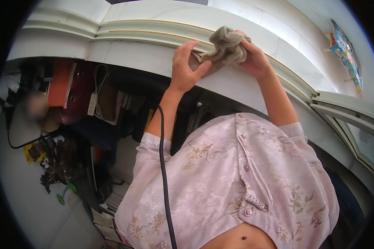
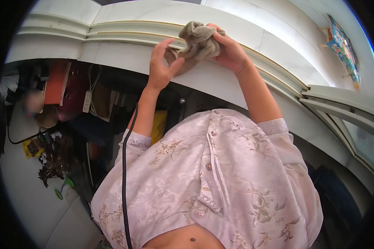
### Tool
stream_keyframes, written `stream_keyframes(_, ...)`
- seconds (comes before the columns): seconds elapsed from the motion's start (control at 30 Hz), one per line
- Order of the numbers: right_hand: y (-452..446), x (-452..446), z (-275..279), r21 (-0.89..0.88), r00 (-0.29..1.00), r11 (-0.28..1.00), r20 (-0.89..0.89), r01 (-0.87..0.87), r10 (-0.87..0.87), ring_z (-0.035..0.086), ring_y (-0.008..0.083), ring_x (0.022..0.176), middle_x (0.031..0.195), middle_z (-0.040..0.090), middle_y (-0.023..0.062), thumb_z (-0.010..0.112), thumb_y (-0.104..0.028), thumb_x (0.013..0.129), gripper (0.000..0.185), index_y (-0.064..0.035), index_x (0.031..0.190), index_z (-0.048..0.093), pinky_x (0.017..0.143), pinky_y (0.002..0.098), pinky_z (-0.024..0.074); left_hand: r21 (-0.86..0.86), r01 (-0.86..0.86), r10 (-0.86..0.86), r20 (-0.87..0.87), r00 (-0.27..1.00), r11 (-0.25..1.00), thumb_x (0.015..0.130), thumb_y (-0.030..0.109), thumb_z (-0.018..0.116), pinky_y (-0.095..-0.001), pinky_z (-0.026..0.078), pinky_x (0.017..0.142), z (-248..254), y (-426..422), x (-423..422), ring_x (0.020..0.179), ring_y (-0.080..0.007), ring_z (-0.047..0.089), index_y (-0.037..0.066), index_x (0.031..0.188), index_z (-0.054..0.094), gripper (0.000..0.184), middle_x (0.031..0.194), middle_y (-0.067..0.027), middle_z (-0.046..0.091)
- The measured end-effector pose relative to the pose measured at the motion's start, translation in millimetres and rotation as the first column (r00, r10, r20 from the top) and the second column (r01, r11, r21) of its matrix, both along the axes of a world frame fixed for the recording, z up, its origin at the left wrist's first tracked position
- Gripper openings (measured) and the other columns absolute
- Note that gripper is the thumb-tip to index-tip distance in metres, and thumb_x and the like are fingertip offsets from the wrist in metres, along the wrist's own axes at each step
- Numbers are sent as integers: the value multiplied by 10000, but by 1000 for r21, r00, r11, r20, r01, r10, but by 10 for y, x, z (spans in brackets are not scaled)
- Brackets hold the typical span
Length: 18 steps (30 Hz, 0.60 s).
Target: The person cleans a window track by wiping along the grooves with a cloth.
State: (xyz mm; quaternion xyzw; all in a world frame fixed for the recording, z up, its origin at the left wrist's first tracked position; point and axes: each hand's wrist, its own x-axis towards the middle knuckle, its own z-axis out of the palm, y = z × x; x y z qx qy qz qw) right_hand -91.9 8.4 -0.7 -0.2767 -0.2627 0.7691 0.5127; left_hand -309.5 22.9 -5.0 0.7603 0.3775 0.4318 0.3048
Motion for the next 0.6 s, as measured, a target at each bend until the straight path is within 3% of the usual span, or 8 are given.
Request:
stream_keyframes(0.07, -41, 41, -78, 117, 883, 991, -454, -68, 114, 451, 203, 1077, 1177, 455, 88, 381, -291, 893, 368, -97, 1206, 392, 877, 357, 392, 19, 19, -17, -78, 997, 1000, 662, 268, 692, -380, 316, 891, 24, -64, 64, 1025, -274, 430, 77, 1068, 506, 486, 1053, -110, 505)
stream_keyframes(0.17, -95, 61, -176, 92, 746, 994, -657, -64, 108, 430, 252, 1111, 1215, 436, 119, 354, -306, 891, 400, -67, 1210, 389, 901, 394, 373, 46, 26, -12, -282, 959, 999, 649, 266, 708, -375, 307, 896, 41, -117, 107, 1006, -266, 435, 96, 1088, 506, 512, 1054, -94, 506)
stream_keyframes(0.2, -102, 72, -183, 99, 748, 993, -655, -57, 108, 430, 252, 1111, 1215, 436, 119, 354, -306, 891, 400, -67, 1210, 389, 901, 394, 373, 50, 14, 8, -403, 915, 999, 649, 254, 709, -363, 313, 893, 36, -113, 109, 982, -265, 444, 103, 1108, 499, 527, 1057, -84, 505)
stream_keyframes(0.33, -182, 89, -90, 40, 770, 999, -638, 29, 3, 459, 259, 1076, 1188, 465, 123, 394, -255, 831, 419, -51, 1197, 409, 883, 395, 385, -28, 65, -71, -466, 882, 997, 653, 239, 707, -339, 292, 916, 19, -80, 111, 1014, -247, 432, 124, 1110, 502, 515, 1050, -73, 504)
stream_keyframes(0.4, -183, 83, -34, 40, 763, 999, -646, 16, 14, 467, 260, 1065, 1173, 475, 123, 401, -236, 806, 425, -48, 1186, 421, 871, 392, 394, -87, 86, -89, -35, 995, 993, 667, 241, 709, -350, 290, 925, 79, -93, 158, 1043, -227, 433, 97, 1112, 504, 511, 1067, -85, 503)
stream_keyframes(0.43, -172, 75, -15, 61, 791, 998, -610, -11, 45, 476, 259, 1049, 1154, 483, 123, 405, -227, 785, 431, -46, 1176, 427, 859, 384, 403, -89, 88, -92, -44, 995, 992, 667, 241, 709, -350, 290, 925, 144, -95, 186, 1043, -227, 433, 97, 1112, 504, 511, 1067, -85, 503)
stream_keyframes(0.5, -148, 56, -50, 76, 810, 996, -581, -41, 78, 485, 258, 1033, 1136, 491, 122, 410, -219, 765, 438, -44, 1166, 433, 847, 376, 412, -379, 281, -113, 409, 905, 881, 712, 257, 685, -323, 305, 924, 341, -78, 266, 1082, -181, 415, 49, 1160, 457, 544, 1129, -84, 482)
stream_keyframes(0.6, -78, 9, -125, 210, 804, 973, -560, -97, 201, 493, 230, 1011, 1109, 495, 119, 416, -221, 761, 428, -43, 1149, 436, 825, 345, 427, -387, 490, -215, 570, 793, 781, 773, 257, 634, -292, 335, 898, 539, -12, 365, 1087, -135, 410, 14, 1201, 402, 544, 1152, -77, 473)
